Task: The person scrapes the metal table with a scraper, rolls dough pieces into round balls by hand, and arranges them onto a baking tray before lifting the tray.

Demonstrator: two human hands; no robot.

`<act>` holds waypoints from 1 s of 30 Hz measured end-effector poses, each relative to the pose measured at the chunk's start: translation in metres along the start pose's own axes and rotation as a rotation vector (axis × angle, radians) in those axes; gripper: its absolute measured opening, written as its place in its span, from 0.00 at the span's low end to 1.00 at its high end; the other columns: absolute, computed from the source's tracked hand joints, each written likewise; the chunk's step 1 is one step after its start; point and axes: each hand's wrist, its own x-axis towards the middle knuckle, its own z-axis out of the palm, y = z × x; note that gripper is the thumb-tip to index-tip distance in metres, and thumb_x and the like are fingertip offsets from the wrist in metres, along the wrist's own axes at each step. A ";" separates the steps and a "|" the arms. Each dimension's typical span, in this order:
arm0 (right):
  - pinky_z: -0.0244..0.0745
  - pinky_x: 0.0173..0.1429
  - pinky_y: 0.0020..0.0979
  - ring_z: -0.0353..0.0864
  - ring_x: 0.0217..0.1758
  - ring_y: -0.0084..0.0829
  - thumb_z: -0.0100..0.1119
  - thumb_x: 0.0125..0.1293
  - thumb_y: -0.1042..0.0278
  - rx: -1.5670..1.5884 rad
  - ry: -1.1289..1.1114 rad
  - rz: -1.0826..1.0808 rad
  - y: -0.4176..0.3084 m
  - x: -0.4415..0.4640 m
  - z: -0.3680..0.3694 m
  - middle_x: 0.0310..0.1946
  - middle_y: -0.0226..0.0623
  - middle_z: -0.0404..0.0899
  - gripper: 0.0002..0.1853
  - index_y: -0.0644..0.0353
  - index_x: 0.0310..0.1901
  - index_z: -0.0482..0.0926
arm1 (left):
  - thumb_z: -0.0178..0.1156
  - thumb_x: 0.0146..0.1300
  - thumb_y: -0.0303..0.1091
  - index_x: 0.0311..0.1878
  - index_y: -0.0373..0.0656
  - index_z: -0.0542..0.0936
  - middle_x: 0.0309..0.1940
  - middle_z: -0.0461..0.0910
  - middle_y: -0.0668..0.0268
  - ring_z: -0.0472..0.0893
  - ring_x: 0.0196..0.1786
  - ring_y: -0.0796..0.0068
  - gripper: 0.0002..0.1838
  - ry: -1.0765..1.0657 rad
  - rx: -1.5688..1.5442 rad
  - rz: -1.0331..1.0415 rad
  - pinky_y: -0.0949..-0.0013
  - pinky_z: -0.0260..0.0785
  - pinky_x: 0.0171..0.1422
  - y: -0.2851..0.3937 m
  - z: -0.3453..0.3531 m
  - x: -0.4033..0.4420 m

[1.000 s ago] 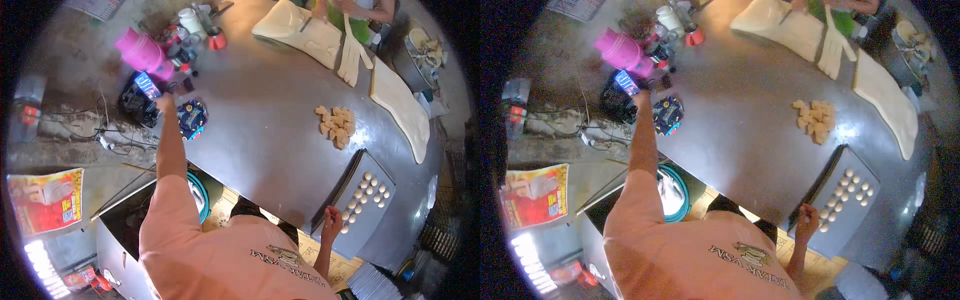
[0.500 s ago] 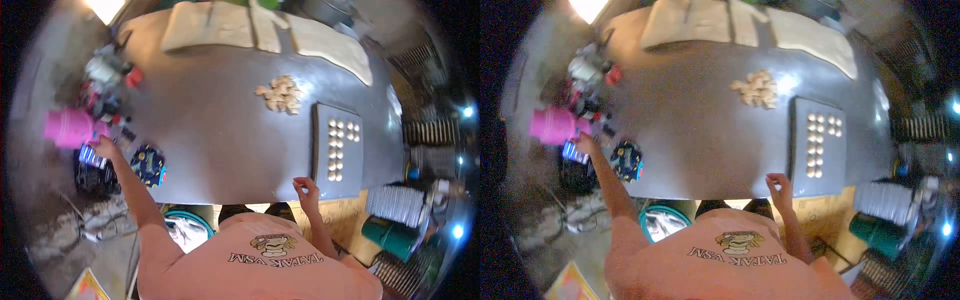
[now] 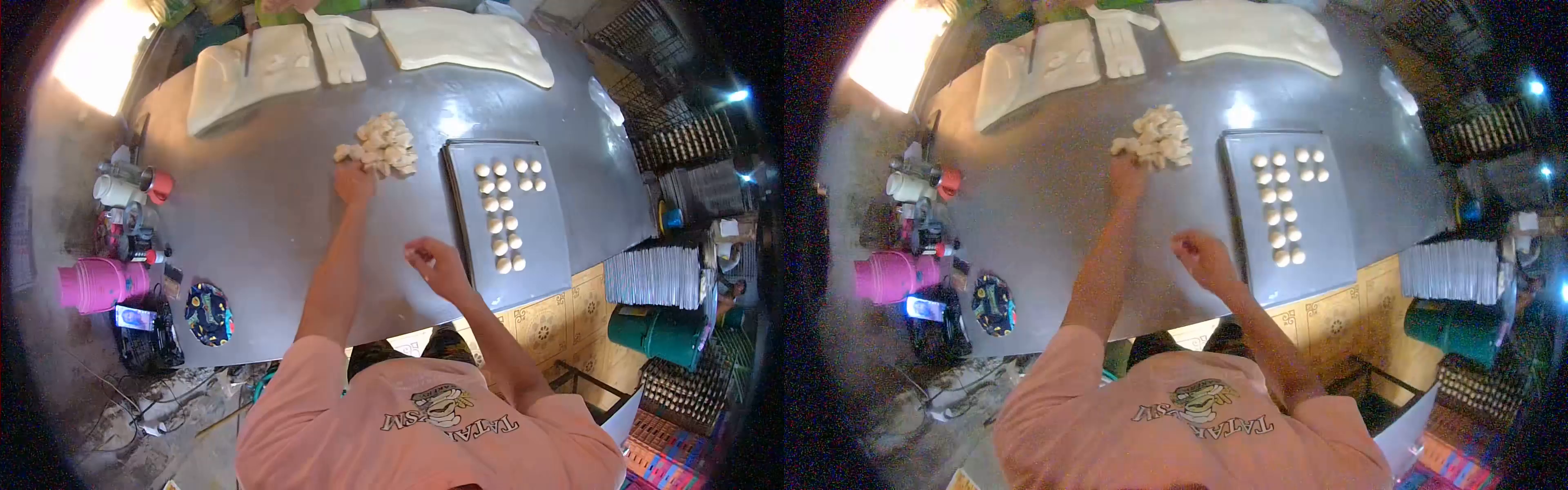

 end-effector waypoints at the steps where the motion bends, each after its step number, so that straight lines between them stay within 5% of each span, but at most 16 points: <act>1: 0.75 0.39 0.31 0.79 0.32 0.30 0.63 0.61 0.68 0.011 -0.008 0.004 0.008 0.009 -0.010 0.28 0.41 0.80 0.10 0.61 0.43 0.80 | 0.59 0.60 0.43 0.37 0.37 0.80 0.36 0.79 0.54 0.79 0.39 0.59 0.16 0.021 -0.182 -0.172 0.60 0.70 0.47 -0.003 -0.003 -0.011; 4: 0.75 0.39 0.32 0.79 0.30 0.31 0.61 0.63 0.66 0.082 -0.016 0.054 0.030 0.055 -0.031 0.27 0.41 0.80 0.11 0.60 0.44 0.79 | 0.60 0.60 0.39 0.31 0.38 0.77 0.32 0.77 0.63 0.76 0.33 0.71 0.12 0.227 -0.542 -0.469 0.69 0.68 0.39 0.010 -0.057 -0.061; 6: 0.72 0.36 0.27 0.77 0.28 0.24 0.61 0.61 0.70 0.062 -0.024 -0.030 0.038 0.091 -0.031 0.27 0.37 0.80 0.11 0.61 0.44 0.79 | 0.58 0.62 0.38 0.33 0.38 0.74 0.29 0.74 0.68 0.73 0.31 0.77 0.12 0.191 -0.822 -0.378 0.73 0.66 0.36 -0.010 -0.058 -0.096; 8: 0.74 0.36 0.31 0.80 0.30 0.30 0.61 0.58 0.70 0.027 0.070 -0.272 0.053 0.143 -0.008 0.29 0.41 0.81 0.12 0.60 0.44 0.80 | 0.56 0.64 0.38 0.37 0.37 0.73 0.26 0.73 0.69 0.73 0.29 0.75 0.12 0.035 -1.014 -0.640 0.72 0.66 0.35 -0.012 -0.075 -0.140; 10: 0.74 0.38 0.35 0.81 0.33 0.34 0.61 0.58 0.69 -0.068 0.107 -0.445 0.043 0.185 0.016 0.31 0.42 0.80 0.12 0.61 0.43 0.79 | 0.56 0.63 0.37 0.41 0.36 0.73 0.29 0.74 0.64 0.75 0.33 0.69 0.12 0.279 -1.379 -0.938 0.69 0.68 0.40 0.006 -0.069 -0.168; 12: 0.74 0.40 0.38 0.81 0.36 0.37 0.61 0.57 0.69 -0.168 0.161 -0.598 0.040 0.216 0.042 0.32 0.44 0.80 0.12 0.61 0.43 0.78 | 0.55 0.63 0.36 0.42 0.37 0.73 0.34 0.74 0.59 0.75 0.37 0.63 0.12 0.174 -0.694 -0.493 0.63 0.69 0.44 0.005 -0.047 -0.200; 14: 0.73 0.45 0.43 0.79 0.43 0.43 0.61 0.58 0.68 -0.676 0.016 -0.597 0.048 0.228 0.066 0.37 0.46 0.78 0.11 0.61 0.41 0.76 | 0.54 0.63 0.35 0.43 0.38 0.73 0.38 0.73 0.55 0.74 0.41 0.59 0.11 0.099 -0.451 -0.360 0.59 0.68 0.48 0.039 -0.055 -0.205; 17: 0.72 0.46 0.44 0.76 0.46 0.46 0.59 0.58 0.68 -0.458 -0.136 -0.420 0.049 0.204 0.057 0.40 0.46 0.75 0.10 0.61 0.40 0.76 | 0.53 0.61 0.33 0.43 0.40 0.74 0.39 0.73 0.54 0.74 0.42 0.58 0.10 0.147 -0.032 -0.074 0.57 0.66 0.51 -0.015 -0.054 -0.226; 19: 0.71 0.44 0.45 0.75 0.47 0.48 0.56 0.58 0.68 -0.345 0.044 -0.448 0.080 0.130 0.046 0.44 0.47 0.73 0.09 0.62 0.39 0.76 | 0.51 0.61 0.32 0.44 0.41 0.74 0.40 0.74 0.54 0.74 0.43 0.59 0.10 0.169 -0.090 -0.264 0.57 0.65 0.52 -0.077 -0.089 -0.272; 22: 0.66 0.52 0.44 0.71 0.51 0.45 0.54 0.58 0.66 -0.684 -0.346 -0.283 0.090 0.055 0.033 0.46 0.47 0.72 0.10 0.61 0.38 0.77 | 0.50 0.62 0.32 0.45 0.42 0.75 0.38 0.76 0.56 0.75 0.40 0.61 0.10 0.227 0.069 -0.273 0.57 0.65 0.52 -0.092 -0.090 -0.258; 23: 0.64 0.56 0.44 0.69 0.52 0.45 0.54 0.58 0.65 -0.436 -0.420 -0.104 0.067 0.050 0.042 0.47 0.47 0.71 0.10 0.61 0.38 0.77 | 0.49 0.63 0.33 0.45 0.41 0.74 0.36 0.77 0.56 0.76 0.37 0.61 0.10 0.218 0.336 -0.020 0.56 0.64 0.52 -0.084 -0.079 -0.232; 24: 0.62 0.58 0.45 0.68 0.52 0.44 0.54 0.57 0.65 -0.444 -0.112 -0.309 0.084 0.063 0.074 0.46 0.46 0.71 0.10 0.61 0.38 0.77 | 0.49 0.64 0.33 0.45 0.40 0.74 0.35 0.77 0.57 0.76 0.35 0.62 0.11 0.249 0.602 0.246 0.55 0.64 0.52 -0.083 -0.069 -0.202; 25: 0.60 0.59 0.45 0.67 0.53 0.44 0.54 0.57 0.65 -0.461 0.181 -0.534 0.102 0.077 0.102 0.45 0.44 0.71 0.11 0.61 0.38 0.77 | 0.49 0.64 0.33 0.45 0.40 0.74 0.35 0.77 0.57 0.76 0.35 0.62 0.11 0.245 0.569 0.287 0.55 0.64 0.52 -0.088 -0.062 -0.178; 26: 0.61 0.58 0.45 0.67 0.53 0.45 0.54 0.57 0.64 -0.610 0.101 -0.544 0.088 0.091 0.097 0.44 0.43 0.71 0.11 0.60 0.38 0.76 | 0.50 0.64 0.34 0.45 0.40 0.75 0.34 0.78 0.56 0.77 0.35 0.61 0.11 0.257 0.005 0.156 0.54 0.64 0.53 -0.095 -0.056 -0.161; 28: 0.61 0.57 0.45 0.67 0.53 0.45 0.54 0.56 0.64 -0.742 -0.003 -0.519 0.081 0.096 0.074 0.43 0.41 0.71 0.11 0.60 0.37 0.76 | 0.51 0.64 0.35 0.45 0.40 0.75 0.34 0.78 0.56 0.78 0.36 0.60 0.11 0.210 -0.546 -0.006 0.54 0.65 0.53 -0.134 -0.064 -0.162; 30: 0.61 0.57 0.44 0.67 0.53 0.45 0.55 0.55 0.63 -0.703 -0.174 -0.392 0.093 0.090 0.049 0.41 0.41 0.70 0.10 0.59 0.37 0.75 | 0.50 0.64 0.34 0.45 0.39 0.76 0.37 0.78 0.53 0.77 0.41 0.55 0.11 -0.027 -0.531 -0.354 0.53 0.65 0.54 -0.181 -0.084 -0.188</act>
